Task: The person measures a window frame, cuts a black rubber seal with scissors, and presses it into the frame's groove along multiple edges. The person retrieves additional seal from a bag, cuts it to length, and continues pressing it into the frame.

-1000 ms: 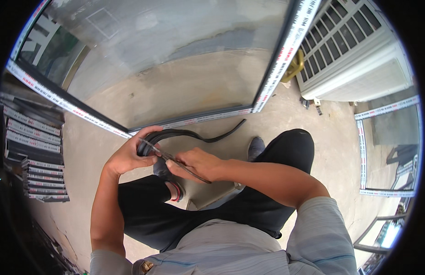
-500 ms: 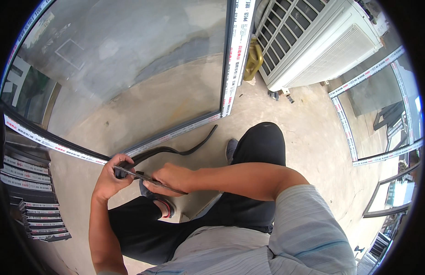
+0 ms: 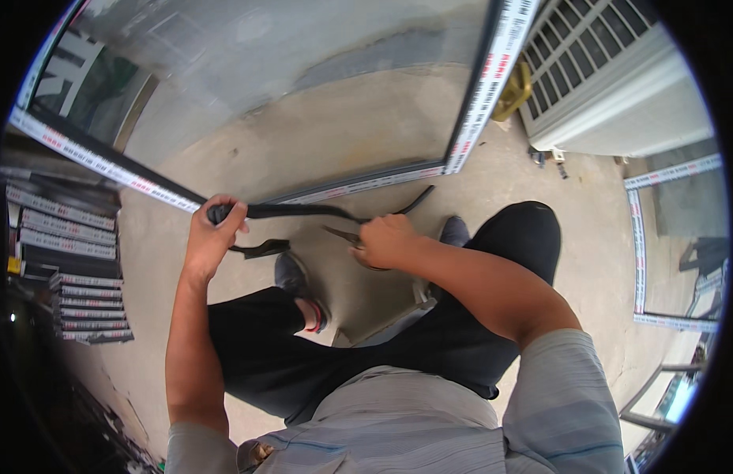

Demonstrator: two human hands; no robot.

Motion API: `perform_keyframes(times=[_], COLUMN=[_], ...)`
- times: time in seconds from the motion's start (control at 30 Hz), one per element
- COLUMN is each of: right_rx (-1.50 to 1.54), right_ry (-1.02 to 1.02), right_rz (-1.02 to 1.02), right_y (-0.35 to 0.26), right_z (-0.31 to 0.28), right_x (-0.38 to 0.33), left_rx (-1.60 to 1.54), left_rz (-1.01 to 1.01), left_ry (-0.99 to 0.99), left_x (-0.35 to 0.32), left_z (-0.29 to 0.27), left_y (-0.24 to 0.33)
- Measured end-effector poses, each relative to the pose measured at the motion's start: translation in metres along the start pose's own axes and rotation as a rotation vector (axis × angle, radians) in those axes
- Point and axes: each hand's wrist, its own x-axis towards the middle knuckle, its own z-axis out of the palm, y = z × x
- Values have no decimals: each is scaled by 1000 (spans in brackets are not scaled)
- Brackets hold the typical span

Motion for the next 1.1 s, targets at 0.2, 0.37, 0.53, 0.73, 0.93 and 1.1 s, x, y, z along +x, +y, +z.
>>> perform_keyframes(times=[0.2, 0.37, 0.53, 0.73, 0.93, 1.1], right_rx=[-107, 228, 546, 829, 838, 906], right_ry=[-138, 316, 502, 118, 316, 351], right_rz=[-183, -331, -519, -436, -323, -398], right_y=[4, -9, -40, -44, -35, -23], right_z=[35, 23, -20, -14, -12, -20], right_x=[-8, 0, 10, 25, 35, 28], left_rx=[-53, -41, -46, 31, -15, -157], left_rz=[78, 125, 226, 334, 250, 107], left_ry=[-7, -224, -463, -430, 123, 663], left_x=[-2, -10, -22, -24, -41, -106], left_z=[-1, 1, 12, 6, -77, -166], left_y=[6, 7, 15, 7, -15, -69])
